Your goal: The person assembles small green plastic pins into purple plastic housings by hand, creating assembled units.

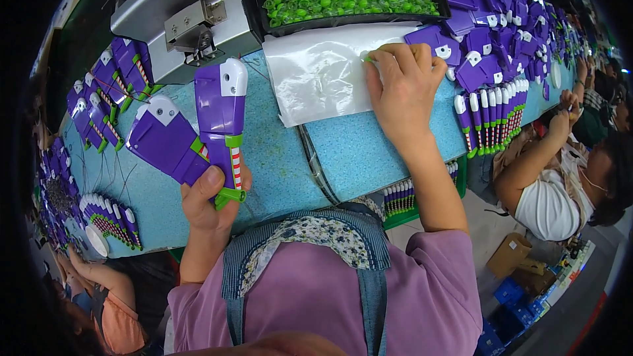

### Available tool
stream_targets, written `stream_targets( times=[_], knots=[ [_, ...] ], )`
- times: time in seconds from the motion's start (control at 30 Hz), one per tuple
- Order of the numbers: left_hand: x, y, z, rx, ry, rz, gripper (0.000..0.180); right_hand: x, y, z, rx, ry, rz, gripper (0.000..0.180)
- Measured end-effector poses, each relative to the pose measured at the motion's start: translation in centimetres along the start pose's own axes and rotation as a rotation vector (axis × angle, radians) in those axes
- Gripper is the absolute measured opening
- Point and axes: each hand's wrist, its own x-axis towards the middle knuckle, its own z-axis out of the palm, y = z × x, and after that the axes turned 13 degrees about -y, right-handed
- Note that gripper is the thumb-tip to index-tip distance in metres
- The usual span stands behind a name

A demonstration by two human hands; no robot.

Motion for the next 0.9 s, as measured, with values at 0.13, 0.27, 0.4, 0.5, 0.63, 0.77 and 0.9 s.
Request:
stream_targets(
  times=[0.13, 0.27, 0.4, 0.5, 0.63, 0.77, 0.9],
  knots=[
    [-0.3, 0.1, -0.5, -0.099, -0.045, 0.047, 0.044, 0.1, -1.1, -0.7, 0.085, 0.042, -0.031, 0.015],
    [-0.3, -0.3, -0.2, 0.128, -0.027, 0.183, 0.046, -0.4, -3.8, -3.1, 0.731, -0.027, 0.013, 0.014],
    [0.8, -0.5, 1.2, 0.356, 0.079, 0.377, 0.023, -1.5, -7.0, -4.0, 1.314, -0.201, -0.008, 0.013],
    [0.6, -0.2, 0.9, 0.672, 0.042, 0.469, 0.020, -1.7, -8.9, -4.1, 1.459, -0.269, -0.047, 0.015],
    [0.1, 0.3, 1.2, 0.706, 0.049, 0.485, 0.015, -1.8, -9.8, -3.9, 1.413, -0.291, -0.080, 0.015],
    [-0.5, 1.3, 1.8, 0.802, 0.036, 0.304, 0.018, -1.7, -10.1, -3.8, 1.313, -0.272, -0.096, 0.015],
    [-0.3, 1.4, 1.4, 1.017, -0.040, 0.257, 0.027, -2.2, -10.8, -3.1, 1.344, -0.215, -0.073, 0.014]
  ],
)
